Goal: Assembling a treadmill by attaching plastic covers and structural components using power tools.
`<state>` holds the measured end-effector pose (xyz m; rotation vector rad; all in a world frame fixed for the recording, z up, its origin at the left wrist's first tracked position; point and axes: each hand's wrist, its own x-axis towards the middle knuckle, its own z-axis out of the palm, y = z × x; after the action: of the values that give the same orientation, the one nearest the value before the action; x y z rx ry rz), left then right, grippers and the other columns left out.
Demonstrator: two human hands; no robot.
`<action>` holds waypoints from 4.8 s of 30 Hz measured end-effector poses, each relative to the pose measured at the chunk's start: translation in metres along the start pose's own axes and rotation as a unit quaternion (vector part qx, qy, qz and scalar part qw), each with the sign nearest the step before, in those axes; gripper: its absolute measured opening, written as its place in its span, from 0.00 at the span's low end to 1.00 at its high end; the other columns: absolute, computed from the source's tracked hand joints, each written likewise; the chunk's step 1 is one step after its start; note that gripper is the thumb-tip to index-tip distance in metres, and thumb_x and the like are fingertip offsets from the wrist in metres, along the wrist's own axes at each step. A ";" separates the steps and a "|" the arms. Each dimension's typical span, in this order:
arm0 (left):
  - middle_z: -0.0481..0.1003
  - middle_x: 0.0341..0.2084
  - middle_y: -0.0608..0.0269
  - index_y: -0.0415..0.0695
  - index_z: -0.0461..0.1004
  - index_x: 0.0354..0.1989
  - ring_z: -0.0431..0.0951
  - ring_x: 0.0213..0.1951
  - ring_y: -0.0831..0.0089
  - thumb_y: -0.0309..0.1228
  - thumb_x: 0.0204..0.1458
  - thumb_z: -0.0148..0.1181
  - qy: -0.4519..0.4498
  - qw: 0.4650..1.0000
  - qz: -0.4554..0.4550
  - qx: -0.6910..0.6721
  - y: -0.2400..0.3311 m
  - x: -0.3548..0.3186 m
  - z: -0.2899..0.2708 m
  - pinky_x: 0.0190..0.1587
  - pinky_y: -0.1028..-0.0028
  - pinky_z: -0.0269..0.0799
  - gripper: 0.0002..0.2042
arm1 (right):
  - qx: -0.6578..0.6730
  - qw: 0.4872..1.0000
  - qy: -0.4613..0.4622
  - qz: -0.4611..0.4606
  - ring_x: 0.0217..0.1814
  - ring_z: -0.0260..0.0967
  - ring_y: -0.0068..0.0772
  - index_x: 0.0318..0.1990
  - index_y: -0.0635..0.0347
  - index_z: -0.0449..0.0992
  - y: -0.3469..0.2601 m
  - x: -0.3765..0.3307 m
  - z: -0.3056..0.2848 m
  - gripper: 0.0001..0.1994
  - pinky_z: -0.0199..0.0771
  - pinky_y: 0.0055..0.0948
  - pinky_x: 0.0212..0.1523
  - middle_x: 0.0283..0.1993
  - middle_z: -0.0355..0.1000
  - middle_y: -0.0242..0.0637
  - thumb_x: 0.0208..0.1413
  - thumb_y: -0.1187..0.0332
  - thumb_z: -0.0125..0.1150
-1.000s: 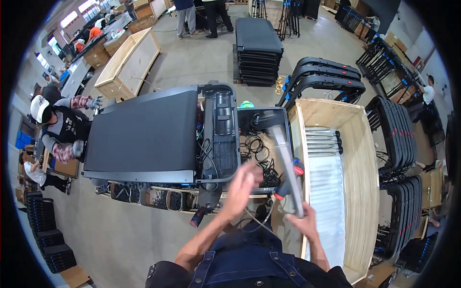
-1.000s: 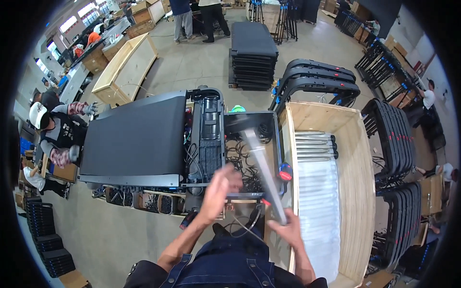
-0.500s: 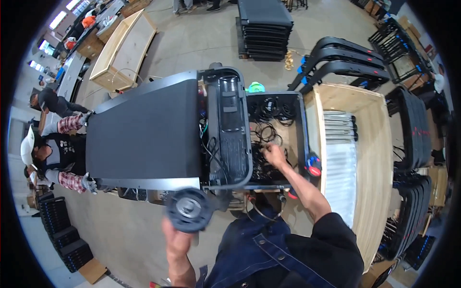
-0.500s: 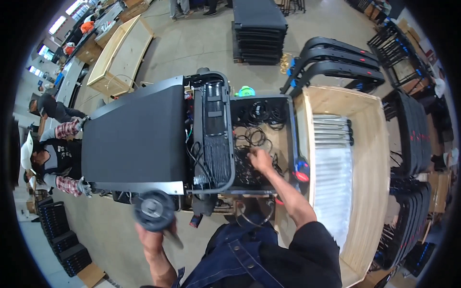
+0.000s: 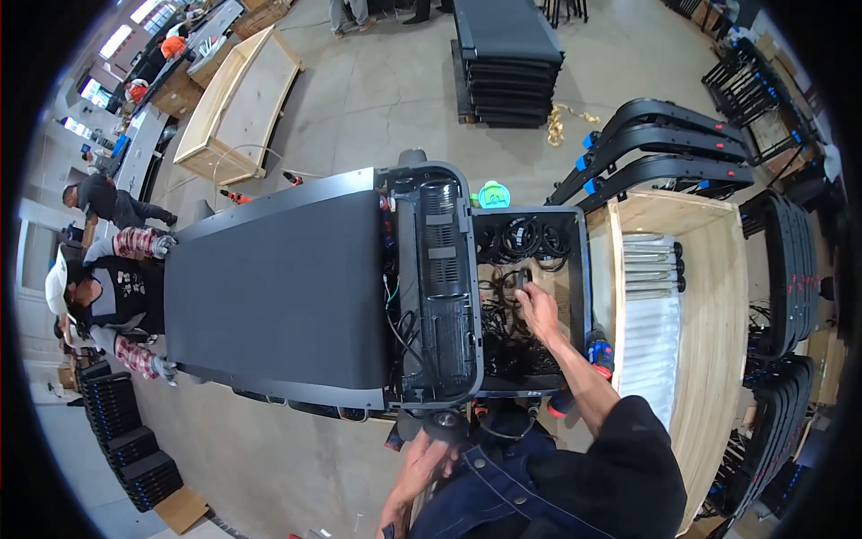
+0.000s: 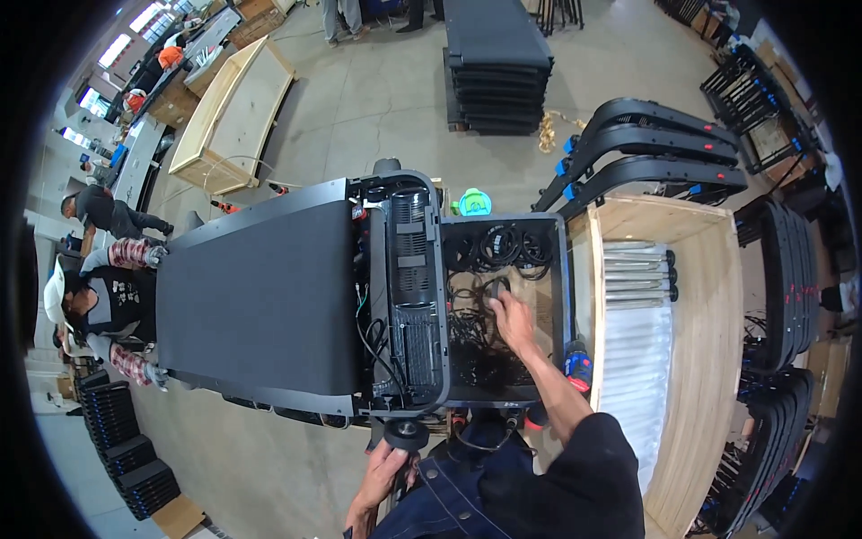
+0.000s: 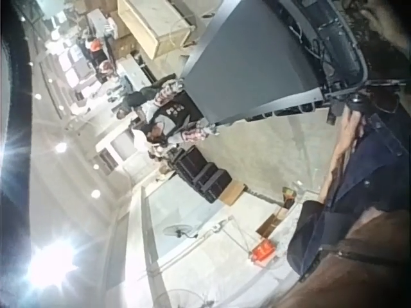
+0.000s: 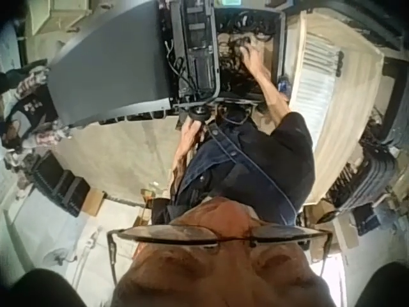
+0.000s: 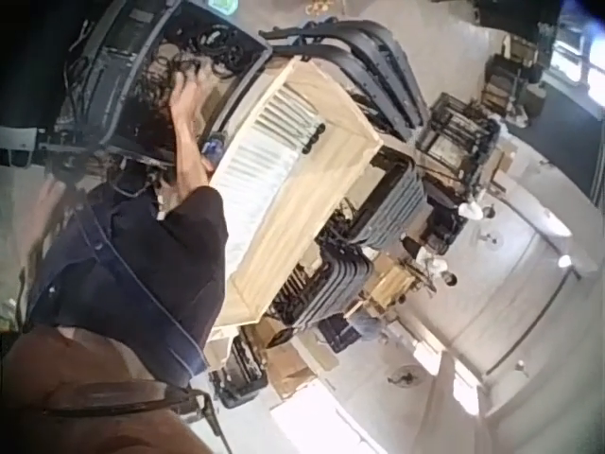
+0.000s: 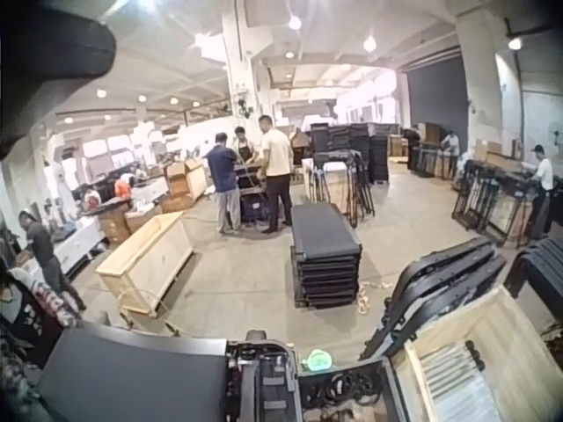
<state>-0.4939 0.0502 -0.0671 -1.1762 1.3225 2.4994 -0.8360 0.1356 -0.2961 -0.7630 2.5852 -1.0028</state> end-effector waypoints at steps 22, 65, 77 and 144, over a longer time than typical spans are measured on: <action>0.72 0.30 0.62 0.48 0.46 0.74 0.68 0.22 0.81 0.39 0.65 0.54 -0.119 0.980 0.153 0.054 -0.030 -0.045 -0.021 0.23 0.79 0.65 0.33 | 0.156 0.915 -0.211 -0.307 0.30 0.66 0.32 0.29 0.63 0.79 -0.262 -0.230 -0.146 0.09 0.71 0.37 0.47 0.24 0.71 0.34 0.47 0.71 0.76; 0.72 0.40 0.56 0.45 0.76 0.40 0.72 0.48 0.57 0.35 0.50 0.67 0.324 0.514 0.457 0.650 0.335 0.236 -0.138 0.52 0.58 0.64 0.12 | 0.119 0.907 -0.397 -0.081 0.14 0.64 0.23 0.46 0.65 0.72 -0.370 0.334 0.022 0.39 0.63 0.28 0.13 0.15 0.65 0.31 0.55 0.29 0.52; 0.80 0.36 0.50 0.37 0.72 0.46 0.81 0.40 0.54 0.28 0.58 0.57 0.463 0.852 0.077 0.232 0.040 0.013 -0.091 0.45 0.62 0.74 0.10 | -0.139 0.843 -0.440 -0.275 0.21 0.73 0.30 0.57 0.57 0.76 -0.435 0.289 0.057 0.33 0.77 0.31 0.20 0.33 0.77 0.39 0.65 0.37 0.44; 0.82 0.25 0.55 0.40 0.79 0.45 0.82 0.27 0.62 0.35 0.53 0.67 0.354 0.825 0.043 0.438 0.037 0.053 -0.038 0.33 0.65 0.75 0.15 | -0.304 0.889 -0.342 -0.024 0.45 0.78 0.54 0.42 0.59 0.79 0.096 -0.062 0.093 0.09 0.81 0.44 0.42 0.48 0.75 0.52 0.59 0.71 0.52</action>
<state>-0.5235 -0.0152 -0.0895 -1.7748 2.3177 1.0911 -0.7816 0.1791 -0.4263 -1.0804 2.2059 0.1316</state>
